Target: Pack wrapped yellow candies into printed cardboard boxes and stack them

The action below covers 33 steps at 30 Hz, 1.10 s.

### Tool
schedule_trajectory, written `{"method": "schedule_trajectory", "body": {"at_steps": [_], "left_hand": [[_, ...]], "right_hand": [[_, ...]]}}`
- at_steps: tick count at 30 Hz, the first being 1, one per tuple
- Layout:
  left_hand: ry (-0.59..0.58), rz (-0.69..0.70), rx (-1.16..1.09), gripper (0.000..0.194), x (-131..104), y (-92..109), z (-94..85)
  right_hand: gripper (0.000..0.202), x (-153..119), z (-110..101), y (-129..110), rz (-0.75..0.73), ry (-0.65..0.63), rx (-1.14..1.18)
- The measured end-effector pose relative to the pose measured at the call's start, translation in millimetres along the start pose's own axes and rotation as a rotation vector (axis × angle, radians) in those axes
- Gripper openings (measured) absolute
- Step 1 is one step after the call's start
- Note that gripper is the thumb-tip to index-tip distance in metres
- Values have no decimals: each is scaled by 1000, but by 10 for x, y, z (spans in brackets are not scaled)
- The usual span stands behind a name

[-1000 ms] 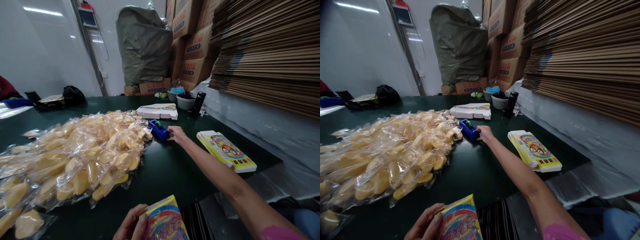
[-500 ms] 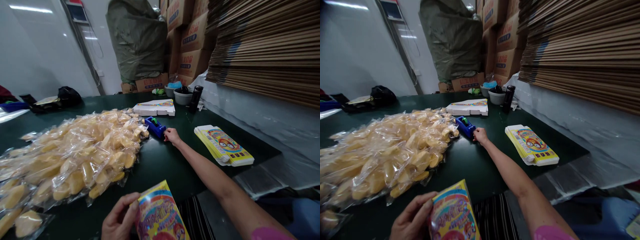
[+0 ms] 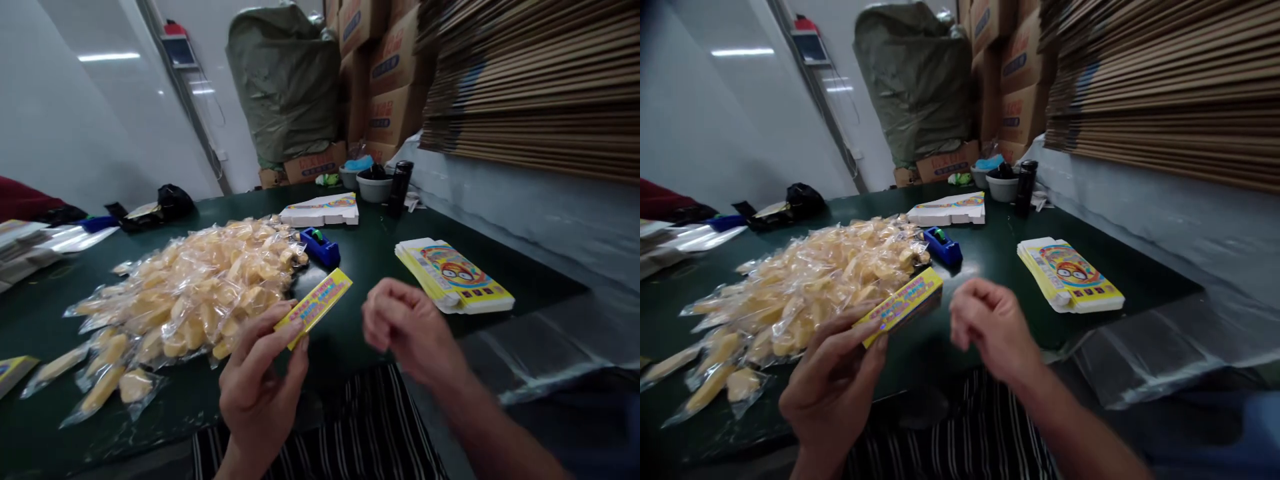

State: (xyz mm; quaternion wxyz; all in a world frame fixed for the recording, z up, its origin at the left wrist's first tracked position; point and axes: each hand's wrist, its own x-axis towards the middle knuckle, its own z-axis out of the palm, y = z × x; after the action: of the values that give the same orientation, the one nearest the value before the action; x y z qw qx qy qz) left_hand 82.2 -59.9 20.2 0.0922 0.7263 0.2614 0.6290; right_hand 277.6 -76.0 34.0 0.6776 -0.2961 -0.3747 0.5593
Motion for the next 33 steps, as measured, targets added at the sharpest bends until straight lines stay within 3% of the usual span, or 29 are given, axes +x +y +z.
{"method": "schedule_trajectory", "body": {"at_steps": [3, 7, 11, 16, 20, 26, 33], "left_hand": [[-77, 207, 136, 35, 24, 79, 91], [-196, 374, 189, 31, 36, 137, 124], [-299, 475, 219, 29, 33, 154, 104], [-361, 537, 220, 27, 98, 163, 67], [-322, 456, 204, 29, 140, 149, 12], [-221, 250, 169, 34, 45, 101, -43], [-102, -3, -21, 36, -111, 153, -47]], "right_hand": [[28, -287, 162, 103, 97, -53, 169], [31, -250, 62, 230, 157, -44, 242], [34, -205, -55, 298, 184, -34, 272], [38, -185, -9, 412, 254, -73, 444], [38, -124, 78, 514, 242, -102, 515], [42, -77, 211, 657, 141, -21, 389], [55, -159, 270, 734, 32, 71, 306]]}}
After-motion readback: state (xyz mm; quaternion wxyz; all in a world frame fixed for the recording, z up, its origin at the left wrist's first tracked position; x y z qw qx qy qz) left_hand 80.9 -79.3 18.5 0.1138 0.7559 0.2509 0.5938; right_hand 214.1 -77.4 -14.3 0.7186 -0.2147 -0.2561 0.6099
